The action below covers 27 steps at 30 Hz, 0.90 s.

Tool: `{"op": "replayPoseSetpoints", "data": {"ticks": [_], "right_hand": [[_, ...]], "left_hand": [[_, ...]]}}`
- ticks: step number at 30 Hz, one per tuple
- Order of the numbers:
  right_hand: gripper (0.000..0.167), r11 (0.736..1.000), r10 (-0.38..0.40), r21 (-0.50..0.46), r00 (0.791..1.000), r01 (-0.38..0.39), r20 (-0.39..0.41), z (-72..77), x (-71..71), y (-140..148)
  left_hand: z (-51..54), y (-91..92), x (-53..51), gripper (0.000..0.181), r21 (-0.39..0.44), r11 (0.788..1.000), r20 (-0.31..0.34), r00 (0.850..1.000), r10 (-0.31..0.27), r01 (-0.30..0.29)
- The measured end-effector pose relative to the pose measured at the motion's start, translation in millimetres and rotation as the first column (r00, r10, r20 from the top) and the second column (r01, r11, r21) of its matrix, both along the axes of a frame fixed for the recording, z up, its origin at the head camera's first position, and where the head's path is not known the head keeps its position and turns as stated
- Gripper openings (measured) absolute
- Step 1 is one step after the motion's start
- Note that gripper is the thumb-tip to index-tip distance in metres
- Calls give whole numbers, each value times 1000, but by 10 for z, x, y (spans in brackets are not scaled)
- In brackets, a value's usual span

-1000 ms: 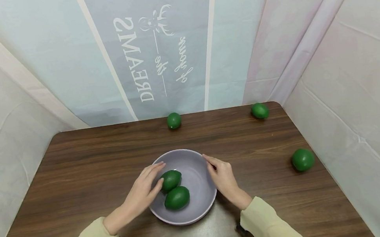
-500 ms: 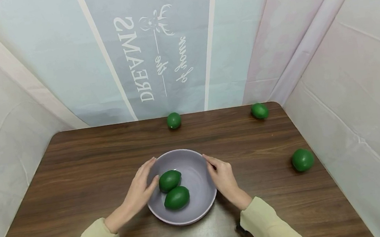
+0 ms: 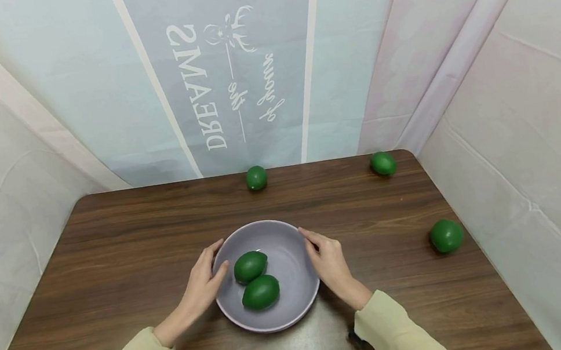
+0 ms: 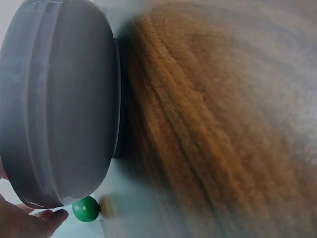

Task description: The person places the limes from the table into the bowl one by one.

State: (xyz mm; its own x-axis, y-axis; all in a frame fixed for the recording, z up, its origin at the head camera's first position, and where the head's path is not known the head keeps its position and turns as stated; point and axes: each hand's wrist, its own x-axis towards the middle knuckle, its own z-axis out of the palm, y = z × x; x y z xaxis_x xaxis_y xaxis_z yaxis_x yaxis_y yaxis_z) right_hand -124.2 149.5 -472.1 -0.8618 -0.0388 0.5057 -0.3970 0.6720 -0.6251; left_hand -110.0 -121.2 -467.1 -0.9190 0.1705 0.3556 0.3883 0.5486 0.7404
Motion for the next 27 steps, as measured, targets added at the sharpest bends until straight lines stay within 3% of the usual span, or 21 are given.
{"op": "replayPoseSetpoints", "data": {"ticks": [19,27], "right_hand": [[24,1000,27,0,1000,-27,14,45,-16,-11],[23,996,94,-1,991,-95,94,125,-52,26]], "left_hand": [[-73,-3,5,45,31,999,-12,1000,9,-8],[-103,-2,6,47,36,999,-16,1000,11,-11]]}}
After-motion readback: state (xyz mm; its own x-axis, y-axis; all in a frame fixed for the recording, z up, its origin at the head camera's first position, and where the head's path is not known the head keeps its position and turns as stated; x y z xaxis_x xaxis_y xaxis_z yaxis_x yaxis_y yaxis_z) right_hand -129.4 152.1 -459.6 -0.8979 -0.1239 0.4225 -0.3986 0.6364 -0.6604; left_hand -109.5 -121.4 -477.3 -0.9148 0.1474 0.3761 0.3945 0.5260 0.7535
